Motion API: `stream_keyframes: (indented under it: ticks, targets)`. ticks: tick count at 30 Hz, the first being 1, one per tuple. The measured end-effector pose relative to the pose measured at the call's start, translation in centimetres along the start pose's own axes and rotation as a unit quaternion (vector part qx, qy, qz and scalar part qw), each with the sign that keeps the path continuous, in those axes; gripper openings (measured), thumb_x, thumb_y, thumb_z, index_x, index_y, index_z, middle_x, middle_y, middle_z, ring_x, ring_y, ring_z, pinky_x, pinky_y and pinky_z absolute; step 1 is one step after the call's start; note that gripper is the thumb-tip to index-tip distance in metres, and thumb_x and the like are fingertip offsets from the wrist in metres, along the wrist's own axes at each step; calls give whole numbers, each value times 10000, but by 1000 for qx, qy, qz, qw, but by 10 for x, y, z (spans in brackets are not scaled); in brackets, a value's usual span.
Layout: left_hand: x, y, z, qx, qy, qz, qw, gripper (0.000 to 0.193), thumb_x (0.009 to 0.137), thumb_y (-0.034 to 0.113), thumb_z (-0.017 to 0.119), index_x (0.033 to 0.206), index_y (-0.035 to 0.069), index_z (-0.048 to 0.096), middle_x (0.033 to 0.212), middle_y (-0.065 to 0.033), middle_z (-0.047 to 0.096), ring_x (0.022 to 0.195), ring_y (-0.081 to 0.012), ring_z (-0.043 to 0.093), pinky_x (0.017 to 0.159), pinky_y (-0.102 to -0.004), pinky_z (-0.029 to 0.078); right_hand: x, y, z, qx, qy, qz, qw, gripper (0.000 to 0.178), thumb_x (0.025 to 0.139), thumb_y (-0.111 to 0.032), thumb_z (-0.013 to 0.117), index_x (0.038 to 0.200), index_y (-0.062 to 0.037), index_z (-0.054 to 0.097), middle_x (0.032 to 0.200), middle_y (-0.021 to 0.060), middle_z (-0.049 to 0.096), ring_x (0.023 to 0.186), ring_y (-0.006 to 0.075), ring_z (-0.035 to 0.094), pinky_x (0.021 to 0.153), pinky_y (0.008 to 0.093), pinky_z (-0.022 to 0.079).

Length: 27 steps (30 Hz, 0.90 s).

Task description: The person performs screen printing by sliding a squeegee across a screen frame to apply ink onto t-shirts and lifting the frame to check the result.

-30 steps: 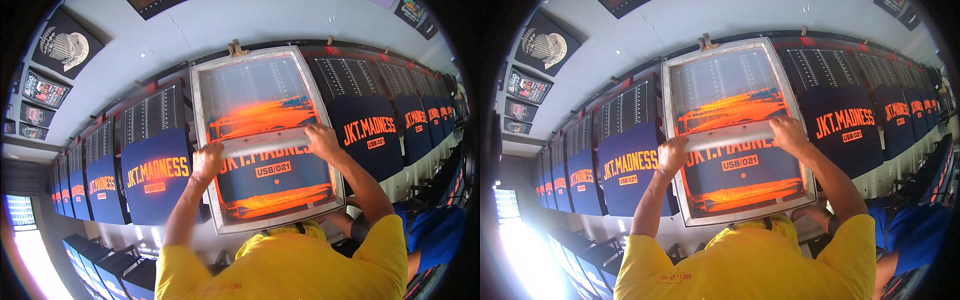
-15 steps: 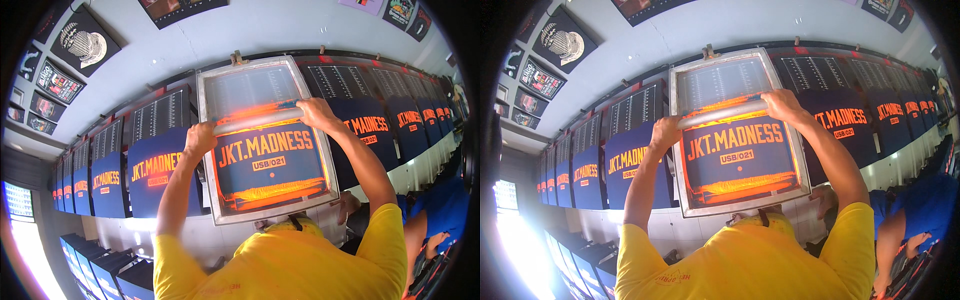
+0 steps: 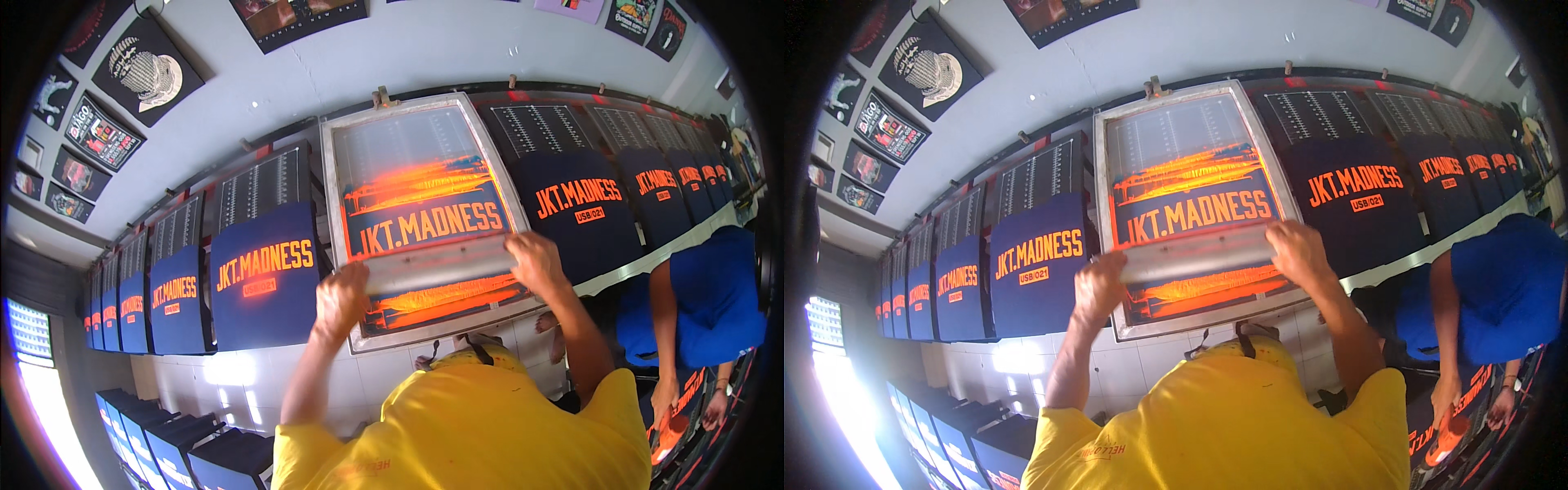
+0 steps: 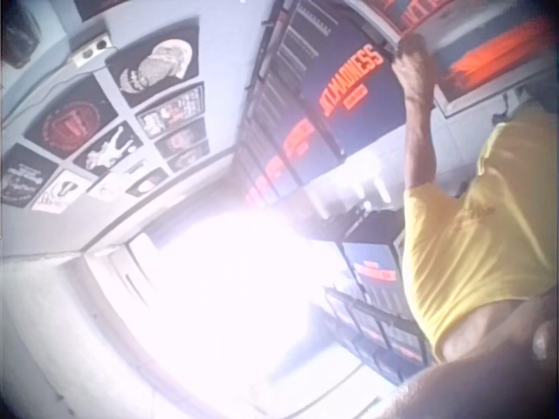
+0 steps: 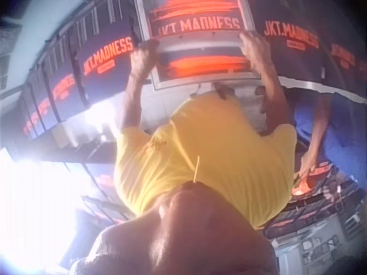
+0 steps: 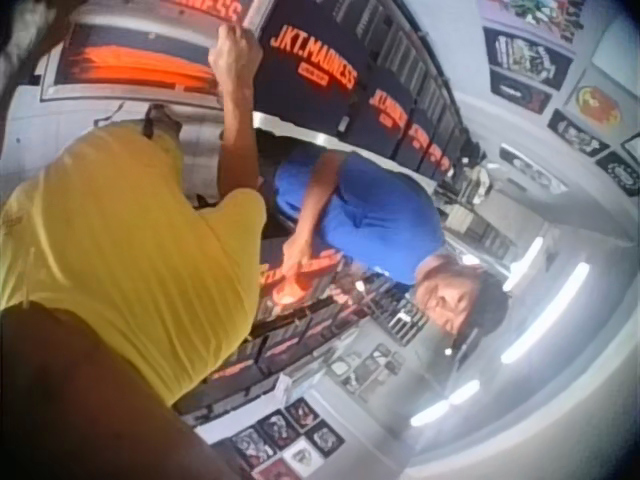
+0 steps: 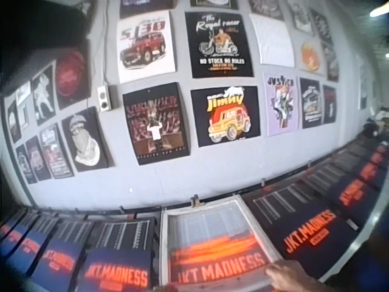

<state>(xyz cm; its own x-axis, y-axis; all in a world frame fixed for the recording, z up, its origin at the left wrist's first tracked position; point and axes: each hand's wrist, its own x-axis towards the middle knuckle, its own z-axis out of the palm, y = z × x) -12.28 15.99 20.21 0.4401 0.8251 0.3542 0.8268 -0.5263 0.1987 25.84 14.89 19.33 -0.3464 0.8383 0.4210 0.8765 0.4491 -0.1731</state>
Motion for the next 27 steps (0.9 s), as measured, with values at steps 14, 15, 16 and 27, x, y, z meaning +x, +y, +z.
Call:
stream_keyframes:
  ticks: [14, 15, 16, 27]
  targets:
    - [-63, 74, 279, 3, -64, -49, 997, 490, 732, -31, 542, 1220, -29, 517, 1289, -150, 522, 1278, -327, 473, 1017, -386, 454, -158, 134, 164, 12, -129, 31, 991, 516, 637, -184, 819, 1065, -38, 571, 1199, 105, 535, 1151, 305, 525, 979, 445, 458]
    - [-64, 78, 287, -5, -113, -64, 992, 576, 736, -10, 549, 1305, -36, 458, 1389, -155, 438, 1351, -334, 387, 1074, -400, 402, -165, 141, 168, 2, -135, 26, 991, 592, 634, -234, 838, 1119, -35, 564, 1245, 114, 512, 1193, 314, 499, 1014, 450, 437]
    - [-64, 80, 295, 1, -116, -60, 991, 589, 738, -3, 554, 1317, -36, 452, 1404, -157, 425, 1361, -337, 375, 1086, -409, 388, -171, 148, 172, -7, -140, 22, 990, 670, 630, -284, 857, 1173, -32, 557, 1292, 123, 489, 1235, 322, 473, 1048, 455, 416]
    - [-66, 62, 284, -175, -10, -126, 976, 603, 873, 218, 632, 1403, 5, 440, 1452, -222, 401, 1384, -393, 339, 1124, -459, 329, -181, 199, 169, 51, 77, 178, 980, 408, 870, -195, 676, 1204, 12, 563, 1239, 194, 577, 1151, 373, 550, 989, 452, 449]
